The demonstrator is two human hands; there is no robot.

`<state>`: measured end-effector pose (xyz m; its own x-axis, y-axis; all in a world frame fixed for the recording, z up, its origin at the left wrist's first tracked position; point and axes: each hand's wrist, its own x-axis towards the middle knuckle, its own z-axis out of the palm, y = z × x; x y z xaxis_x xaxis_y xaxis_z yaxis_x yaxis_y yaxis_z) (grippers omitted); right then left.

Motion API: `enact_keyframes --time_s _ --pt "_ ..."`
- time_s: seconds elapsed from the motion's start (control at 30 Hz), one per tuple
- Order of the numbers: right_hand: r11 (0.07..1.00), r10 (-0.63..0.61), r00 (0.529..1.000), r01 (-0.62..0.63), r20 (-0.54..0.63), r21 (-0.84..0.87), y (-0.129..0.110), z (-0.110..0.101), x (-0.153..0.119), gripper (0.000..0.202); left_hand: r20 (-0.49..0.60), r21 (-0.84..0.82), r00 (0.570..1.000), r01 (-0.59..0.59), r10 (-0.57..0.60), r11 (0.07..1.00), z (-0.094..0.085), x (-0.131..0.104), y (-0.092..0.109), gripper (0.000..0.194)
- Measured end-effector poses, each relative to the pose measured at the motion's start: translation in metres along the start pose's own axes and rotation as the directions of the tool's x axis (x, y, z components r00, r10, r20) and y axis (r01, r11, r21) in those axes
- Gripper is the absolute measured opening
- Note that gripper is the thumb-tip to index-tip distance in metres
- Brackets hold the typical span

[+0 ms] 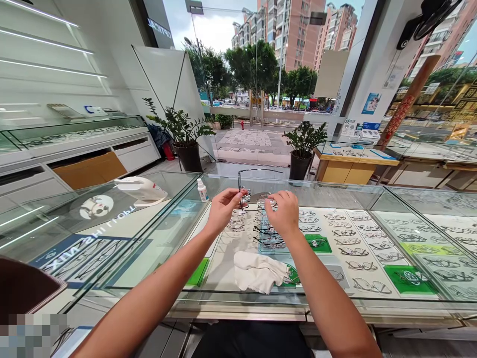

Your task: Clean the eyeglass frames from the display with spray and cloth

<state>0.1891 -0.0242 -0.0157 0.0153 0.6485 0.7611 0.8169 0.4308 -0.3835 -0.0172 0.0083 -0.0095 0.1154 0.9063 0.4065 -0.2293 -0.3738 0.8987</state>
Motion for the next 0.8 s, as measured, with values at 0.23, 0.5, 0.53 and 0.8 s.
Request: enact_keyframes --time_s 0.23,0.5,0.53,0.8 --pt "0.939 -0.038 0.991 -0.008 0.127 0.345 -0.027 0.007 -0.006 0.036 0.102 0.053 0.995 -0.017 0.012 0.998 0.008 -0.008 -0.004 0.034" --pt "0.896 -0.022 0.991 -0.039 0.132 0.443 -0.028 0.018 -0.013 0.031 0.145 -0.025 0.985 0.102 -0.097 0.995 0.005 -0.006 -0.005 0.036" --pt "0.889 -0.008 0.99 -0.056 0.138 0.454 -0.028 0.019 -0.014 0.031 0.154 -0.029 0.982 0.113 -0.108 0.993 0.005 -0.006 -0.005 0.035" --pt "0.88 0.08 0.992 -0.115 0.096 0.461 -0.024 0.017 -0.012 0.03 0.099 0.416 0.945 -0.324 0.312 0.85 -0.011 0.004 0.01 0.026"
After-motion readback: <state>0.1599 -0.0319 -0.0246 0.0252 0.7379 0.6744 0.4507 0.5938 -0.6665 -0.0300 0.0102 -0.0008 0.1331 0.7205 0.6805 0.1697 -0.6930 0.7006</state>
